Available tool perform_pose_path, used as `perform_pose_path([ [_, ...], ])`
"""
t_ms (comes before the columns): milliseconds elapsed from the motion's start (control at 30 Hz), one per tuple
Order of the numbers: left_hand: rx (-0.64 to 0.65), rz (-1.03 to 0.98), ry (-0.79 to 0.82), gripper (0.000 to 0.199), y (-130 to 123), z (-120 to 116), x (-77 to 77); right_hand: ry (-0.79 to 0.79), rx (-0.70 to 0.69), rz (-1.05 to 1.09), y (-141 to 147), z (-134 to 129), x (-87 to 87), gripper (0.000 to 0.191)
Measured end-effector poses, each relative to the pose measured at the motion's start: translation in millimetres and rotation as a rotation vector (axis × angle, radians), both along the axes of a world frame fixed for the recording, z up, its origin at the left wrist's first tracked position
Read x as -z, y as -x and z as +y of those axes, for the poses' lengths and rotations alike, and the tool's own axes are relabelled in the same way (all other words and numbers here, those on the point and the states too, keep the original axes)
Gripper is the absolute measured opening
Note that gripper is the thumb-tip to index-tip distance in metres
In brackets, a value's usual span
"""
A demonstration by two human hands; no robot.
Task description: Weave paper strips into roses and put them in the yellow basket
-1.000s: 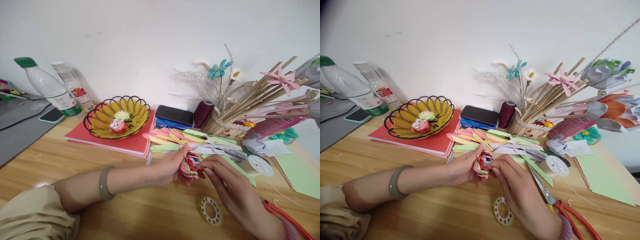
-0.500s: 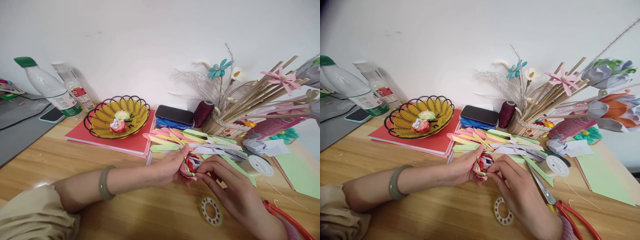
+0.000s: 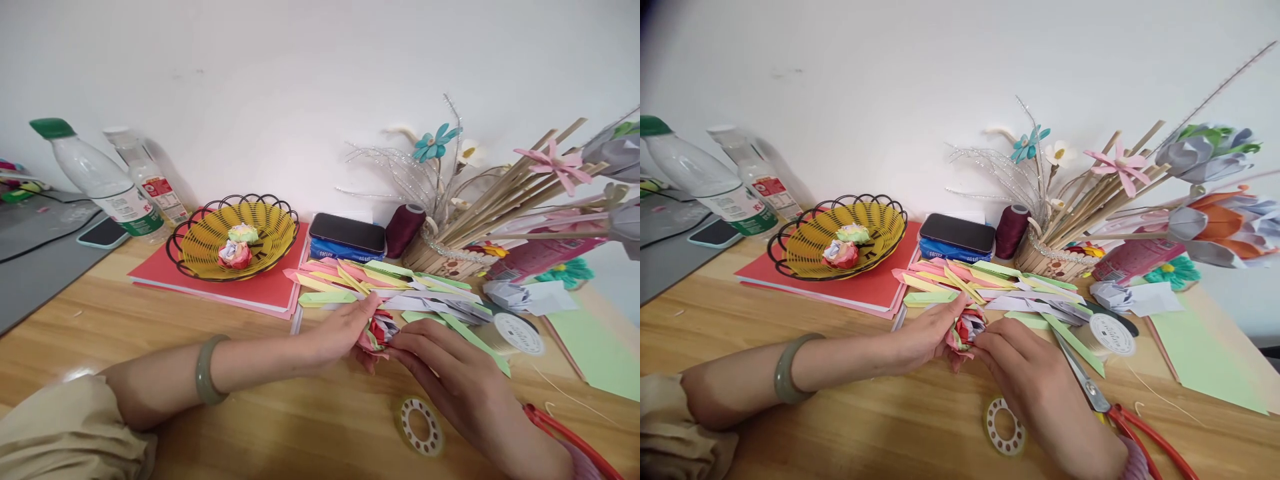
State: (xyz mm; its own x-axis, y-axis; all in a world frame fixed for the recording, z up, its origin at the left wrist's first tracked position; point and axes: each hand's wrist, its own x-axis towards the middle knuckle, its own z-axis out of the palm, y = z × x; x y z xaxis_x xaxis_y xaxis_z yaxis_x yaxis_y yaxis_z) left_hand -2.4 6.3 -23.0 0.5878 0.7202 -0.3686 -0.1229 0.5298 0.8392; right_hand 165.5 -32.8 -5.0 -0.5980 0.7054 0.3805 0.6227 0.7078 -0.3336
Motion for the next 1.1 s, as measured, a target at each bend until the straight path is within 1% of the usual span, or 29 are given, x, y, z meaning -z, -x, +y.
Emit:
perform_pose_path([
  [200, -0.015, -0.084, 0.123, 0.056, -2, 1, -8.1, -0.067, -0.009, 0.020, -2, -1, -0.5, 0.024],
  [300, -0.006, -0.107, 0.168, 0.054, -1, 1, -8.7, -0.140, 0.038, 0.022, 1, -1, -0.6, 0.020],
  [367, -0.009, -0.107, 0.189, 0.054, -1, 1, -8.4, -0.155, 0.066, 0.038, 4, -1, -1.2, 0.015],
  [467, -0.031, -0.071, 0.190, 0.053, -2, -1, -8.9, -0.064, 0.055, 0.073, 7, -1, -2.8, 0.010],
  [533, -0.052, -0.043, 0.175, 0.053, -2, -2, -9.6, 0.027, 0.033, 0.082, 7, 0, -3.7, 0.009],
  [600, -0.063, -0.020, 0.164, 0.055, -3, -2, -9.9, 0.078, 0.021, 0.084, 7, 0, -4.3, 0.011],
  [767, -0.035, -0.011, 0.138, 0.057, -3, -1, -8.3, 0.092, 0.028, 0.078, 7, 1, -4.4, 0.014],
  [967, 0.008, -0.038, 0.087, 0.062, -3, -2, -5.6, 0.117, 0.065, 0.112, 8, -2, -4.7, 0.007],
  [1100, 0.002, -0.040, 0.081, 0.060, -3, -3, -5.4, 0.107, 0.046, 0.131, 9, -2, -6.6, 0.008],
])
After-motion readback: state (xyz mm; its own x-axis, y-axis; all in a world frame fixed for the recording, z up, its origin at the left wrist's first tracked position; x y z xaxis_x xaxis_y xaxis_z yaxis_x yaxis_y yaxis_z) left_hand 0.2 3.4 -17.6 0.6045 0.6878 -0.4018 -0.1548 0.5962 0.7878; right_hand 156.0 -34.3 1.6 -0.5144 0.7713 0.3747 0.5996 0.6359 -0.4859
